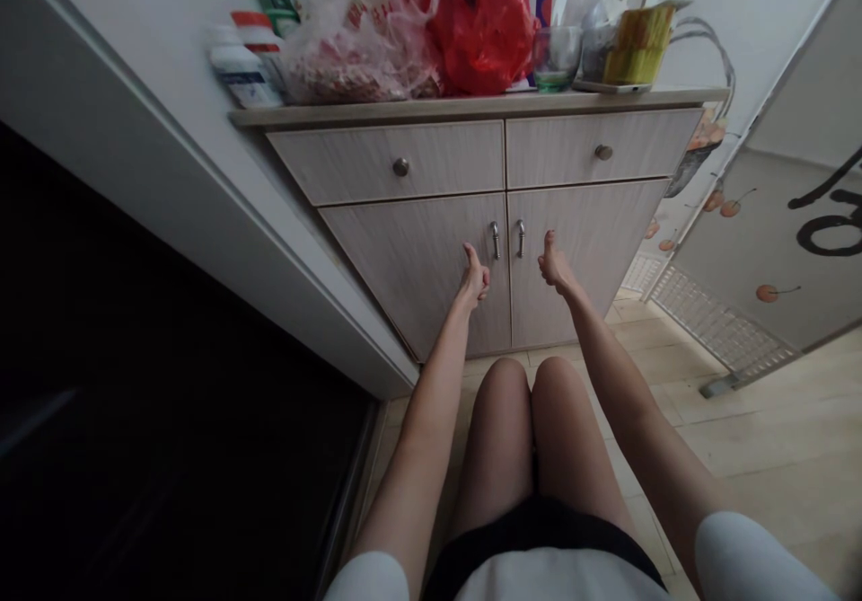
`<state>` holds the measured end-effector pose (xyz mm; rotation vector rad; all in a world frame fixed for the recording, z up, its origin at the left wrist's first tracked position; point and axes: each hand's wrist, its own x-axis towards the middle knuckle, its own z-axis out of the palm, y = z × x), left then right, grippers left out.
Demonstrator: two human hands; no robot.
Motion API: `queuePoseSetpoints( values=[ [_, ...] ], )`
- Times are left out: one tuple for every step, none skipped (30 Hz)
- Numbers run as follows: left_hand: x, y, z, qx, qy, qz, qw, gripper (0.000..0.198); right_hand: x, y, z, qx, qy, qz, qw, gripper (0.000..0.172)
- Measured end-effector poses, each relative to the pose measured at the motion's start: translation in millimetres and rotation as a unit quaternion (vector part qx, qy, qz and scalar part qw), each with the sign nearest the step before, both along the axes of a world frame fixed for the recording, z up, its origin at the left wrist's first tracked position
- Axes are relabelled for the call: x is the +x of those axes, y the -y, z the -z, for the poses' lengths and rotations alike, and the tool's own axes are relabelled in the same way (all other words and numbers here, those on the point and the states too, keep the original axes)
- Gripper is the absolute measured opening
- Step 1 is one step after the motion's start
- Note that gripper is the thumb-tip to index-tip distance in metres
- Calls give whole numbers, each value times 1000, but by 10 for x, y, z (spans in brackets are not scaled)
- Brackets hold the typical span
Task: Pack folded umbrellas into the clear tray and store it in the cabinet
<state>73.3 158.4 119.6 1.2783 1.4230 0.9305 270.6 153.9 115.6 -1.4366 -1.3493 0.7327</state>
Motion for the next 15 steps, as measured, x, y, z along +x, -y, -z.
queuePoseSetpoints(
  values=[
    [-3, -18, 16, 10, -17, -11, 1000, 82, 3, -11, 9, -18, -11, 8, 1000, 85],
    [-3, -42, 30, 27, -39, -27, 999, 83, 4, -35, 22, -19, -16, 17, 1000, 85],
    [2, -74, 42, 51, -65, -46, 996, 82, 0, -76, 39, 1, -12, 28, 1000, 84],
    [16, -114, 51, 82, -93, -68, 990, 78, -10, -135, 59, 32, -3, 40, 999, 83],
    [39, -161, 54, 117, -120, -91, 982, 71, -28, -210, 81, 67, 8, 51, 996, 80],
    [73, -216, 51, 153, -143, -112, 971, 60, -55, -298, 102, 100, 18, 63, 993, 75],
    [116, -275, 42, 187, -160, -127, 961, 48, -89, -394, 121, 126, 28, 71, 989, 70],
    [166, -336, 28, 216, -169, -135, 952, 38, -128, -492, 138, 142, 39, 75, 986, 65],
    [221, -396, 10, 238, -173, -135, 946, 34, -170, -586, 153, 147, 50, 73, 985, 60],
    [277, -450, -10, 253, -175, -127, 943, 32, -210, -671, 167, 144, 63, 66, 985, 54],
    [329, -497, -29, 259, -181, -113, 942, 31, -246, -744, 180, 138, 76, 56, 986, 49],
    [374, -533, -46, 258, -189, -100, 942, 28, -275, -803, 195, 133, 87, 46, 986, 44],
    [410, -558, -58, 252, -198, -89, 943, 26, -295, -847, 212, 130, 94, 39, 986, 40],
    [436, -571, -66, 243, -208, -82, 944, 25, -307, -877, 232, 130, 97, 36, 986, 38],
    [451, -572, -67, 234, -216, -79, 945, 25, -311, -894, 255, 134, 99, 34, 986, 38]
  ],
)
